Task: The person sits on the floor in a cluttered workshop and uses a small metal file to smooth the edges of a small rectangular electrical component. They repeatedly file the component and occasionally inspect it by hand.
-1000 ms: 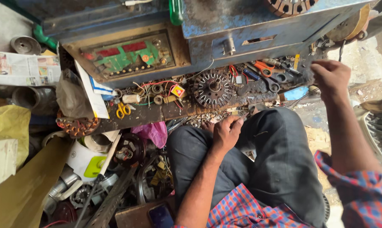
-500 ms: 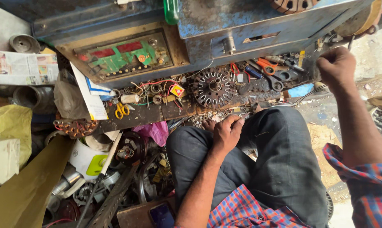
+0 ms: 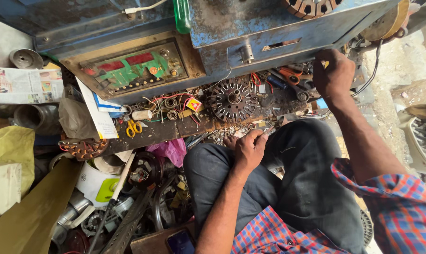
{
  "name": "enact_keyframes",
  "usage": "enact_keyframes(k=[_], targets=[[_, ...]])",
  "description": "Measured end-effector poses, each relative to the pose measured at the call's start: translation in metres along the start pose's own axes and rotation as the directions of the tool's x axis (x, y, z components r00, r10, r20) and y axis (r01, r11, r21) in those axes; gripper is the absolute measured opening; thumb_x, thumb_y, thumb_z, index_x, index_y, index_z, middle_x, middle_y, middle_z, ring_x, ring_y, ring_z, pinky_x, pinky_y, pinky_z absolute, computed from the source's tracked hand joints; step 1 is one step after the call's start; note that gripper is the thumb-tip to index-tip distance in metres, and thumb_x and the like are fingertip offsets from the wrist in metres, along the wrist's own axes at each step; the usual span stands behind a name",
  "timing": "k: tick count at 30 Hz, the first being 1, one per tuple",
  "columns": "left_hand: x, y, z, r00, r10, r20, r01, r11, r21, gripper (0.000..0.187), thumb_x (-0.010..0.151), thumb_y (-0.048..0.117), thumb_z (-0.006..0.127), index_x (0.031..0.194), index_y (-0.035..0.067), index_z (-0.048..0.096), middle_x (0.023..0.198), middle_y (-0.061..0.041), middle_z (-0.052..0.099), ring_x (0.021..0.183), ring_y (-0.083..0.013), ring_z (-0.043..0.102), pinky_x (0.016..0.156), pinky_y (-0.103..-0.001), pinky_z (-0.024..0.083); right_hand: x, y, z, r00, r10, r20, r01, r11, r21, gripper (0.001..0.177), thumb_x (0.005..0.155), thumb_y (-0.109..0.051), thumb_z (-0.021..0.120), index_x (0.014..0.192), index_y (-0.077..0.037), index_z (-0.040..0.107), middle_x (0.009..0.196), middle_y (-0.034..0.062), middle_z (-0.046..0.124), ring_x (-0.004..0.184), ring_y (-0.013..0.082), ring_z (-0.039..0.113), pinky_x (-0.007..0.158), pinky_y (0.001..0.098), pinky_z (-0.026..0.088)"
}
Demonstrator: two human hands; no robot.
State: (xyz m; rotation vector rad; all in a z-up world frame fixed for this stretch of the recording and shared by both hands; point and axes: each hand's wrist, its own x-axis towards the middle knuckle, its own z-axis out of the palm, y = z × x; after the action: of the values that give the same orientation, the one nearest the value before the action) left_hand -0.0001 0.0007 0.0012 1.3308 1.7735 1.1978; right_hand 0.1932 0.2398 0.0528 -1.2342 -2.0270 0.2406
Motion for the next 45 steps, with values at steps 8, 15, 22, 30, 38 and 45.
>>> enact_keyframes(k=[8, 15, 22, 30, 38, 45], targets=[[0.0, -0.002, -0.003, 0.999, 0.044, -0.005, -0.044, 0.993, -0.11, 0.019, 0.099, 0.023, 0.067, 0.099, 0.004, 0.07, 0.083, -0.016, 0.073, 0.076, -0.0336, 0.072, 0.07, -0.042, 0.054, -0.025, 0.09, -0.021, 0.976, 0.165, -0.141, -0.156, 0.985, 0.076, 0.024, 0.09, -0.003, 0.066, 0.11, -0.004, 0.08, 0.106, 0.0174, 0.078, 0.099, 0.0271, 0.077, 0.095, 0.0348, 0.058], [-0.001, 0.002, 0.0, 0.996, 0.091, -0.006, -0.091, 0.99, -0.104, 0.016, 0.099, 0.02, 0.067, 0.098, 0.005, 0.069, 0.084, -0.015, 0.073, 0.076, -0.0335, 0.072, 0.067, -0.041, 0.054, -0.033, 0.143, -0.052, 0.949, 0.302, 0.092, -0.265, 0.921, -0.287, 0.017, 0.097, -0.013, 0.072, 0.109, -0.005, 0.081, 0.095, 0.0192, 0.075, 0.087, 0.0308, 0.073, 0.093, 0.0359, 0.055], [-0.001, 0.003, -0.002, 0.997, 0.078, 0.012, -0.077, 0.992, -0.096, 0.016, 0.1, 0.02, 0.066, 0.099, 0.004, 0.069, 0.083, -0.014, 0.072, 0.075, -0.0321, 0.073, 0.068, -0.04, 0.055, -0.027, 0.136, -0.044, 0.866, 0.472, 0.162, -0.447, 0.878, -0.172, 0.016, 0.095, -0.014, 0.069, 0.105, -0.011, 0.081, 0.098, 0.0093, 0.078, 0.081, 0.0249, 0.073, 0.085, 0.0337, 0.057], [0.0, 0.007, -0.004, 0.995, 0.101, -0.006, -0.101, 0.99, -0.096, 0.015, 0.099, 0.019, 0.066, 0.099, 0.004, 0.068, 0.085, -0.015, 0.072, 0.077, -0.0329, 0.072, 0.069, -0.04, 0.054, -0.011, 0.108, -0.016, 0.92, 0.343, 0.189, -0.366, 0.925, 0.102, 0.011, 0.097, -0.005, 0.074, 0.106, 0.001, 0.078, 0.101, 0.0115, 0.077, 0.087, 0.0151, 0.072, 0.082, 0.0283, 0.057], [0.0, 0.007, -0.005, 0.997, 0.072, 0.004, -0.072, 0.995, -0.068, 0.016, 0.098, 0.021, 0.067, 0.098, 0.005, 0.069, 0.083, -0.015, 0.073, 0.076, -0.0337, 0.072, 0.068, -0.042, 0.054, 0.007, 0.034, 0.01, 0.759, 0.592, 0.27, -0.65, 0.67, 0.358, 0.012, 0.088, -0.003, 0.079, 0.099, 0.001, 0.073, 0.086, 0.0047, 0.072, 0.066, 0.0096, 0.061, 0.057, 0.0251, 0.048], [-0.001, 0.004, -0.003, 0.994, 0.104, -0.024, -0.105, 0.993, -0.05, 0.017, 0.099, 0.022, 0.066, 0.101, 0.006, 0.069, 0.083, -0.015, 0.073, 0.076, -0.0343, 0.072, 0.068, -0.042, 0.054, 0.007, 0.015, 0.013, 0.801, 0.556, 0.221, -0.598, 0.74, 0.308, 0.01, 0.095, -0.004, 0.07, 0.103, -0.001, 0.076, 0.09, 0.0067, 0.075, 0.069, 0.0083, 0.062, 0.059, 0.0239, 0.05]])
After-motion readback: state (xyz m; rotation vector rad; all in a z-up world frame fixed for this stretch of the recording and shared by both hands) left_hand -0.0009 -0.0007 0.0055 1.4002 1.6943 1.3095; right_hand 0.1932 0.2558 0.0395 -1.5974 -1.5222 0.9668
